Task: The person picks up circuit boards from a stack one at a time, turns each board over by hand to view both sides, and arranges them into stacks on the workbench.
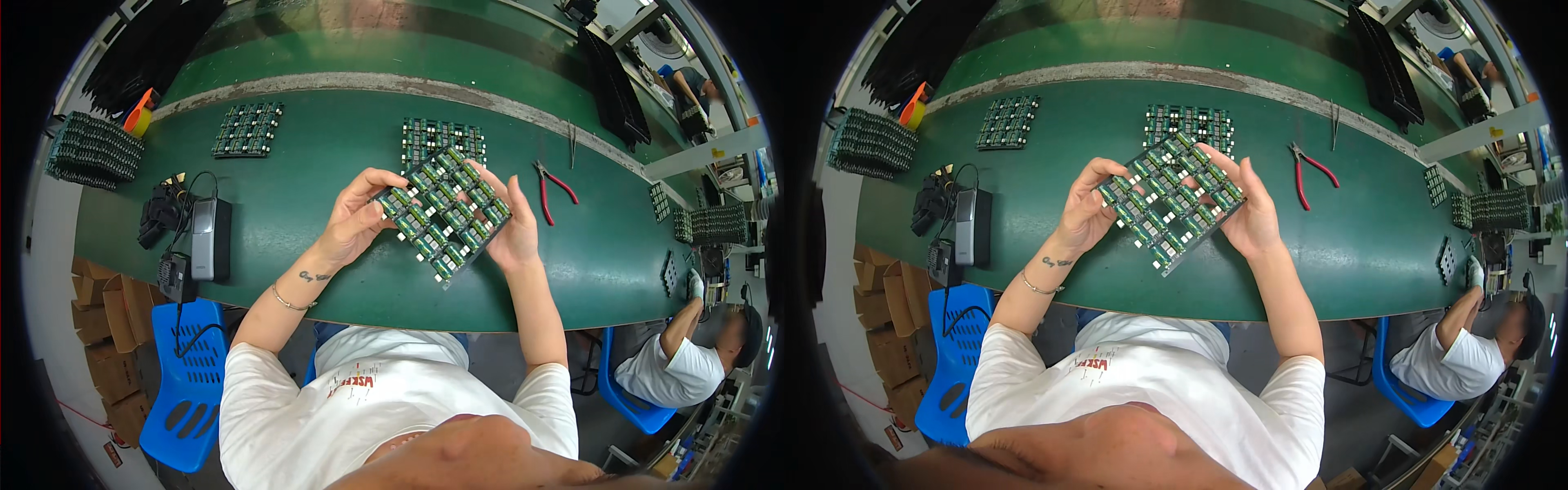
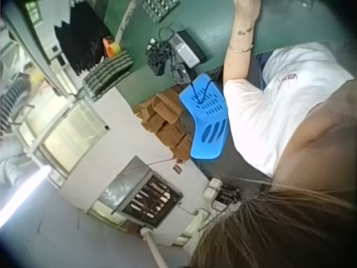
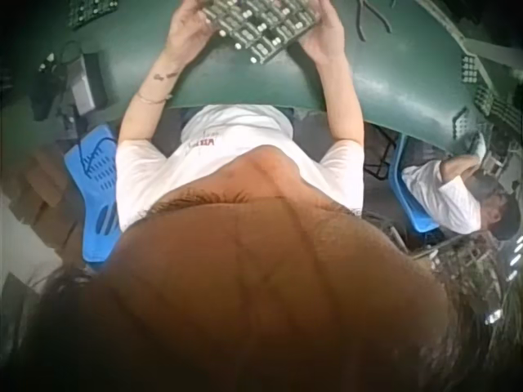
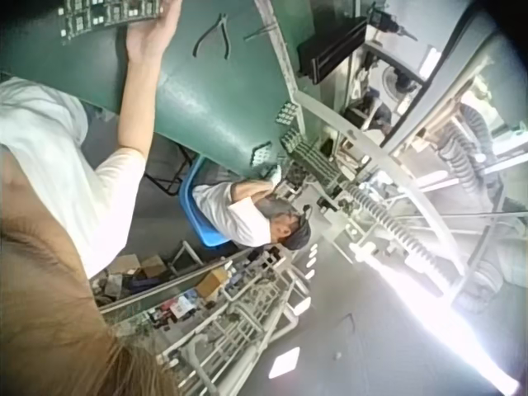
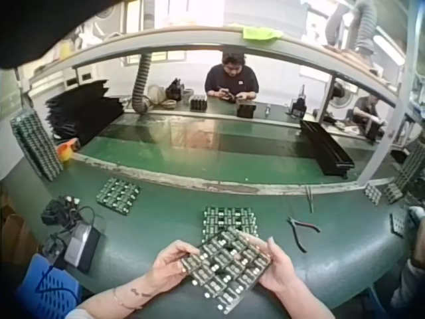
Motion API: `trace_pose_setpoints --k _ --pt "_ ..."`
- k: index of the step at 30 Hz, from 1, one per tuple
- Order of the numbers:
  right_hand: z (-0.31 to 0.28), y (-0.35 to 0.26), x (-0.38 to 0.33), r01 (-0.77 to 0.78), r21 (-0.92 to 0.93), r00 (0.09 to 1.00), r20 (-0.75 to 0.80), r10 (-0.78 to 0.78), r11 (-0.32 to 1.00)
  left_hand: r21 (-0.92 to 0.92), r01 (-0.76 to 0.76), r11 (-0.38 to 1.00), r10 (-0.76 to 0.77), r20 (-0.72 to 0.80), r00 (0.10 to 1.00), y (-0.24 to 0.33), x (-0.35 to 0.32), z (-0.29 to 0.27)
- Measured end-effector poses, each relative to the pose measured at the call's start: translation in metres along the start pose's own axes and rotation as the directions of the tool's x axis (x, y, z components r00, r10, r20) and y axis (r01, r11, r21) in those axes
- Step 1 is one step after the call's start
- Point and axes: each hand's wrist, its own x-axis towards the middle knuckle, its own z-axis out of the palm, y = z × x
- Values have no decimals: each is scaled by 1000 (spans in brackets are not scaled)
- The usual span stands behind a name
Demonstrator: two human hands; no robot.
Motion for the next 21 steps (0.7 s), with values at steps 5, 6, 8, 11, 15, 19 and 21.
trace_pose_setpoints --k 5,6,8,11,15,19,21 --pt "-5 3 2 -39 -46 998 -57 37 998 -3 23 1000 -23 15 1000 -2 0 2" --pt "-7 4 4 -38 -45 998 -58 35 998 -3 25 1000 -25 17 1000 -3 0 3" --pt "-11 5 6 -77 -26 995 -66 75 997 -18 33 999 -32 43 999 -3 1 4" --pt "-17 6 9 -116 -7 991 -72 116 993 -33 40 999 -38 69 997 -4 1 5" --pt "-19 9 13 -163 69 983 -78 168 984 -20 65 998 -64 77 995 -8 0 3" --pt "-26 11 15 -186 84 977 -89 194 979 -22 81 996 -79 76 994 -9 0 4" --pt "-26 12 16 -194 89 975 -93 202 977 -22 86 996 -84 77 993 -9 0 3"
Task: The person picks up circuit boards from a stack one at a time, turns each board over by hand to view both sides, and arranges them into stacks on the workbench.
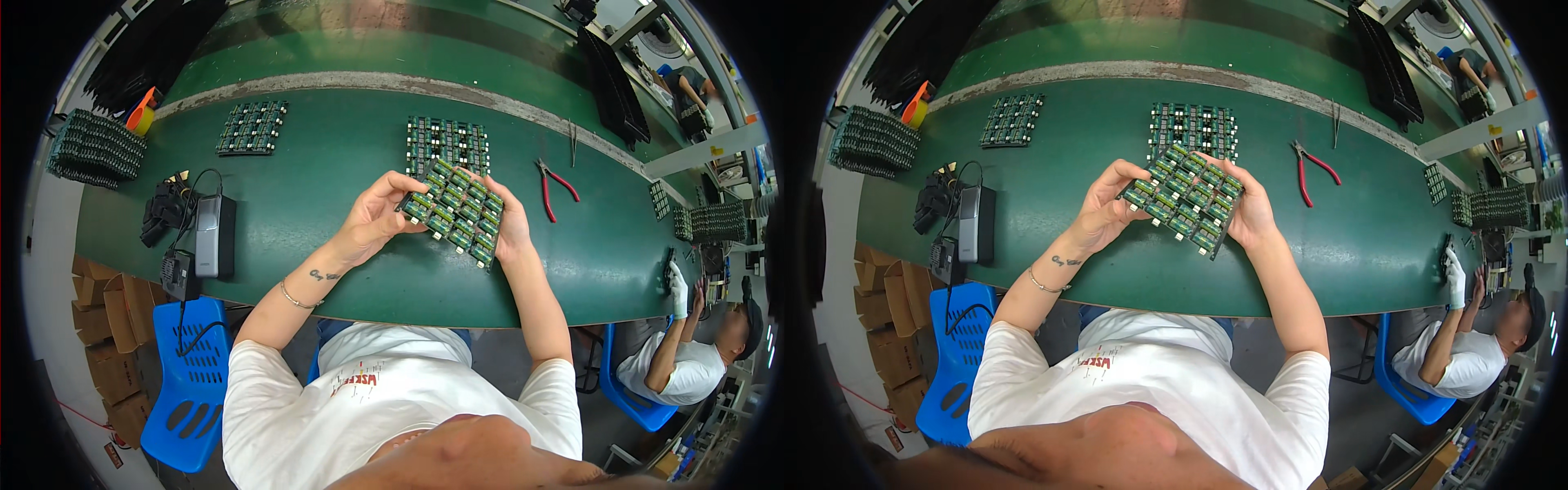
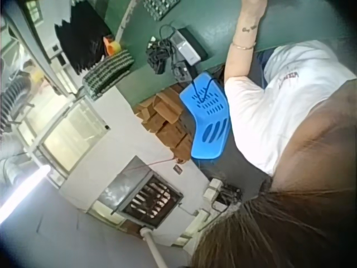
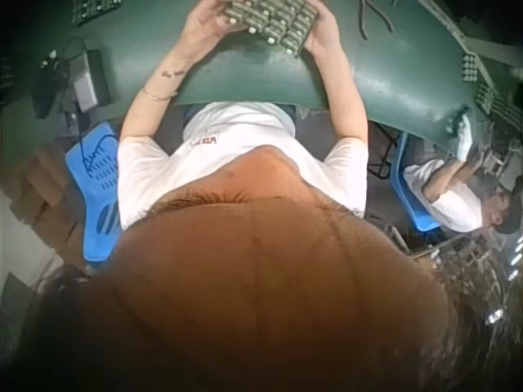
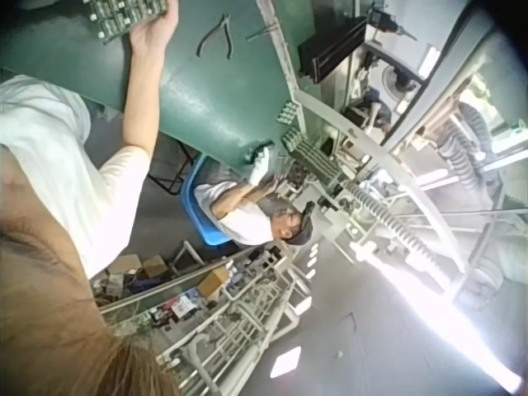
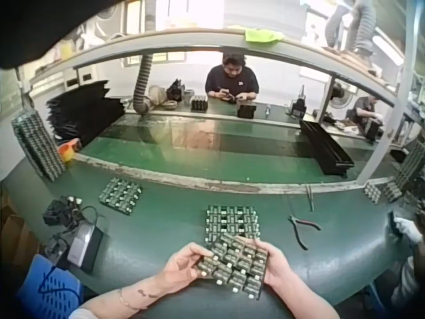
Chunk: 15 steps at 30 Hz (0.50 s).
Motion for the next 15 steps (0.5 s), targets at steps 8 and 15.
trace_pose_setpoints --k 8,15 --pt "6 -4 -4 46 28 999 27 -47 999 -48 18 999 -21 -68 997 6 3 1" --pt "37 10 -25 679 -545 672 191 -716 492 801 -193 567 454 -108 885 7 5 15"
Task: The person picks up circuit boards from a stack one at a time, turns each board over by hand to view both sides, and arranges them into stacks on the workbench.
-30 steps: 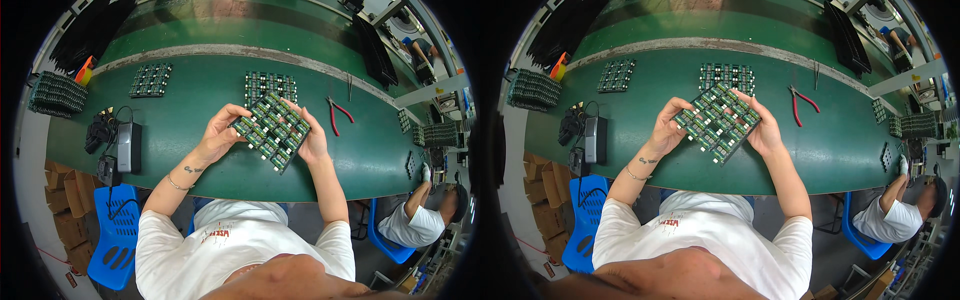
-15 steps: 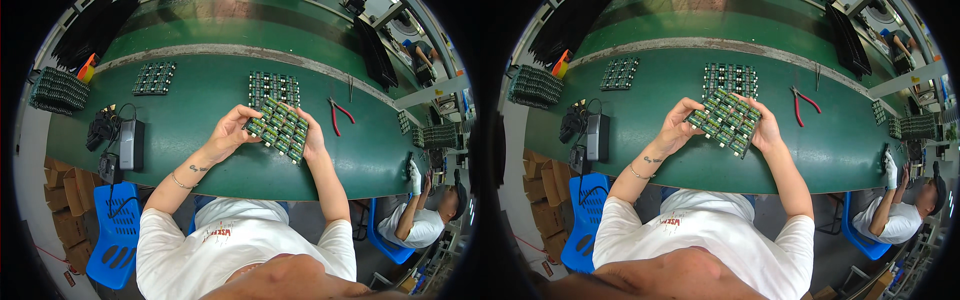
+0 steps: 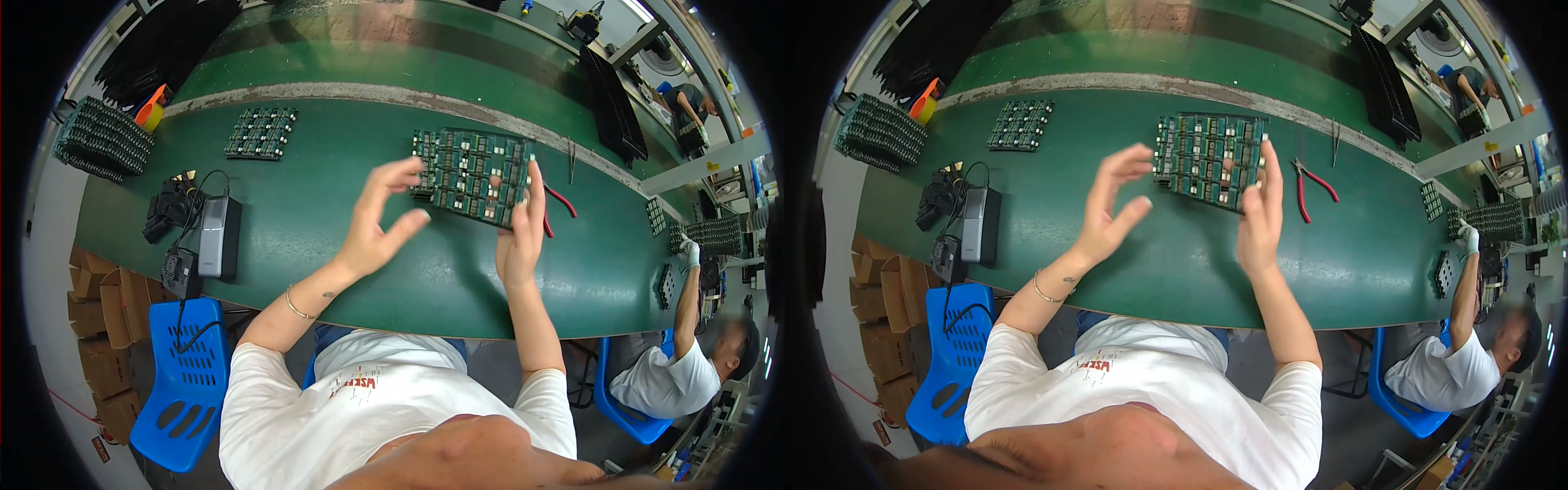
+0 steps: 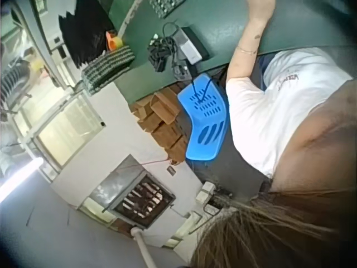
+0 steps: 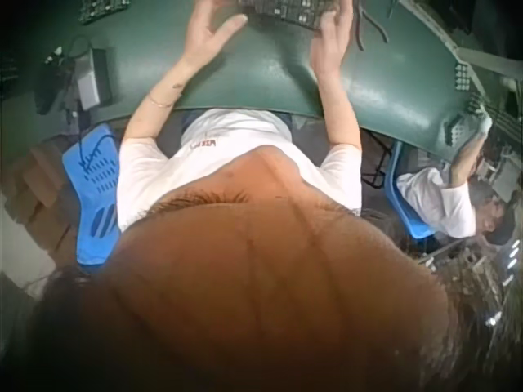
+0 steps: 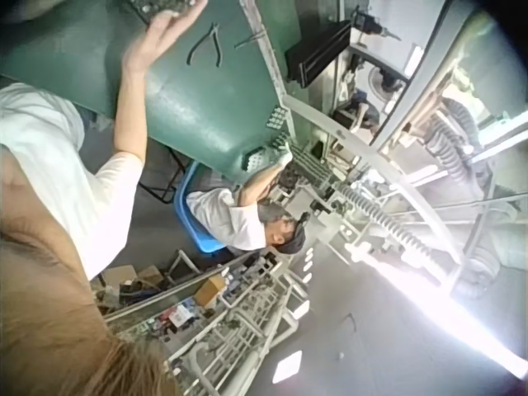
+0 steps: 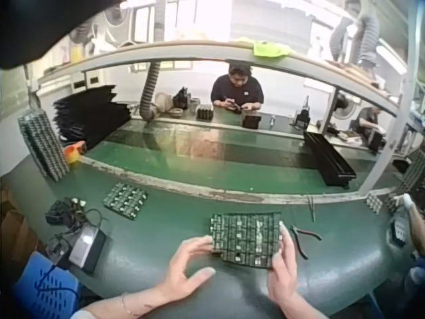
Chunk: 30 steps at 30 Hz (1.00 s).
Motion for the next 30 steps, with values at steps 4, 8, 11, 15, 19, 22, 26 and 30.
trace_pose_setpoints --k 4,8,11,15,19,22,26,30 --pt "1 14 -21 512 -444 843 422 -332 735 -277 11 961 87 338 937 2 -11 22" --pt "10 7 -14 719 -499 676 661 -324 483 -615 450 648 -236 399 886 -5 -16 16" --pt "8 2 -8 787 -475 607 711 -356 394 -742 541 397 -267 471 841 -9 -10 8" --pt "-7 16 -5 590 -546 805 339 -487 595 -852 506 137 -81 499 863 -12 0 0" --pt "-18 24 -5 -235 -21 961 144 235 972 -873 485 -55 36 484 874 -16 0 3" --pt "-19 21 -6 -247 56 947 226 229 967 -860 507 -62 -10 508 861 -20 -3 2" --pt "-20 17 -8 -262 154 932 298 208 953 -842 537 -60 -77 540 838 -22 -6 0" --pt "-22 16 -10 -262 226 943 266 199 938 -821 570 -34 -152 567 809 -22 -8 0"
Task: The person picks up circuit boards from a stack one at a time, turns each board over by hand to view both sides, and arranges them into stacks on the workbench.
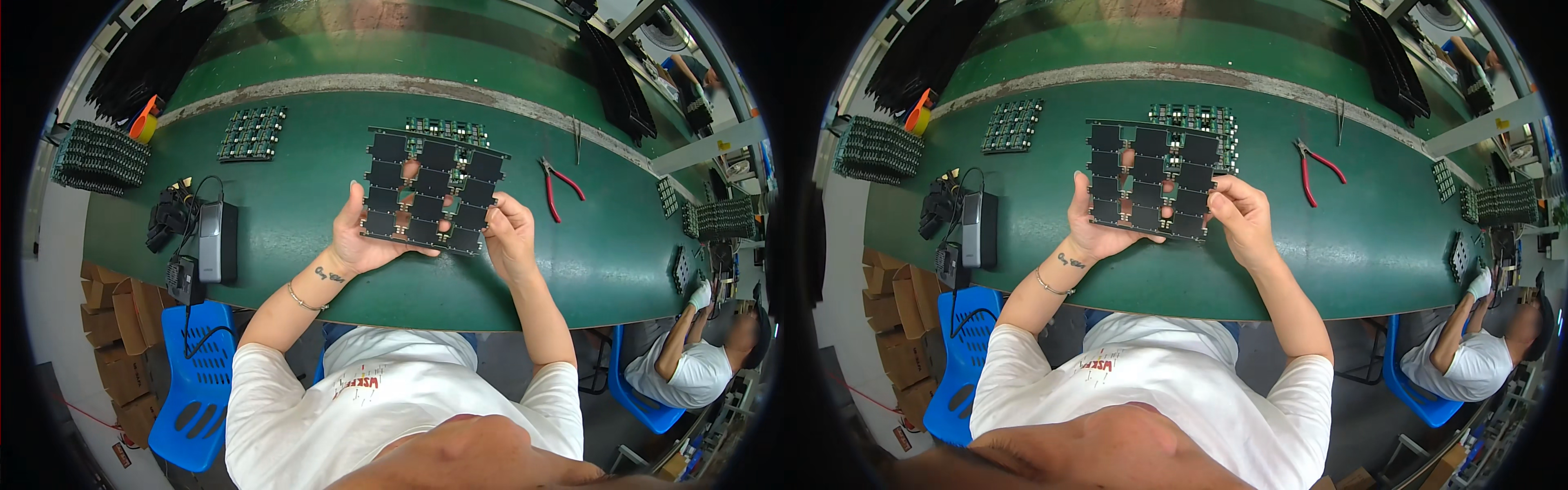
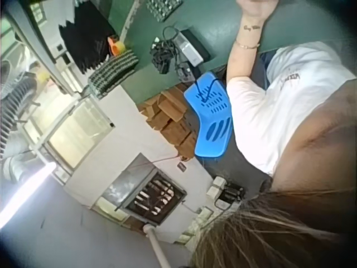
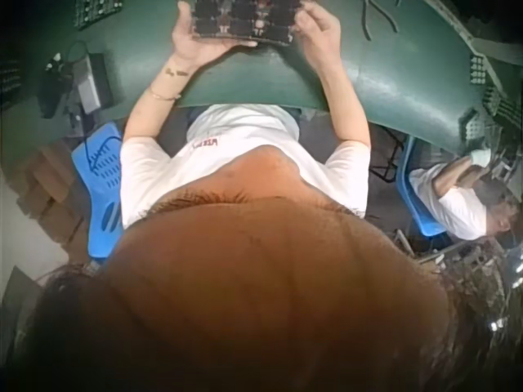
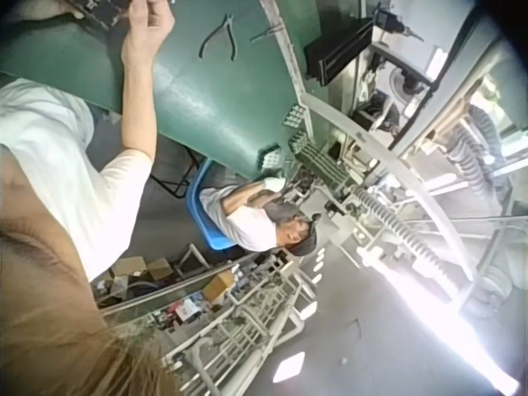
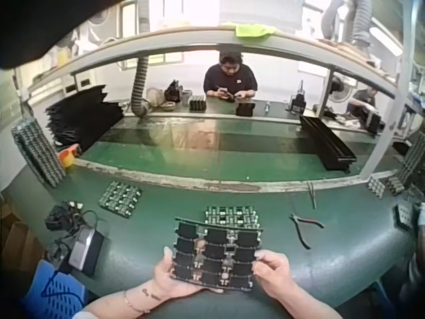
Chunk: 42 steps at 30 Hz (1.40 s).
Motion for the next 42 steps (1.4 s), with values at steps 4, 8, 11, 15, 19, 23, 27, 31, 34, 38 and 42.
trace_pose_setpoints --k 4,8,11,15,19,23,27,31,34,38,42 --pt "-3 -2 0 -31 111 999 -21 34 993 98 -15 995 15 1 1000 -1 1 2" --pt "0 -5 2 -59 120 995 -79 69 991 112 -12 994 15 -19 1000 -1 2 3" --pt "1 -4 2 -81 133 990 -103 95 988 126 0 992 7 -56 998 1 2 6" --pt "-3 -3 4 -109 158 985 -117 128 981 151 35 988 -15 -136 991 3 2 9" --pt "-8 1 2 -86 92 989 -115 97 992 234 19 972 2 -86 996 2 1 9" --pt "-11 5 2 -96 63 989 -108 102 993 258 6 966 3 -35 999 2 0 9" --pt "-10 4 2 -96 71 992 -80 102 993 290 6 957 -2 -15 1000 4 -1 9" --pt "-9 4 3 -92 88 994 -45 96 992 326 11 945 -4 -22 1000 6 -3 9" --pt "-13 8 3 -83 83 996 -23 85 993 357 15 934 1 -46 999 7 -6 6" --pt "-22 15 1 -67 81 997 -28 69 994 385 4 923 13 -40 999 4 -8 -1" --pt "-18 12 1 -77 81 996 -38 81 994 374 3 927 14 -42 999 4 -4 8"
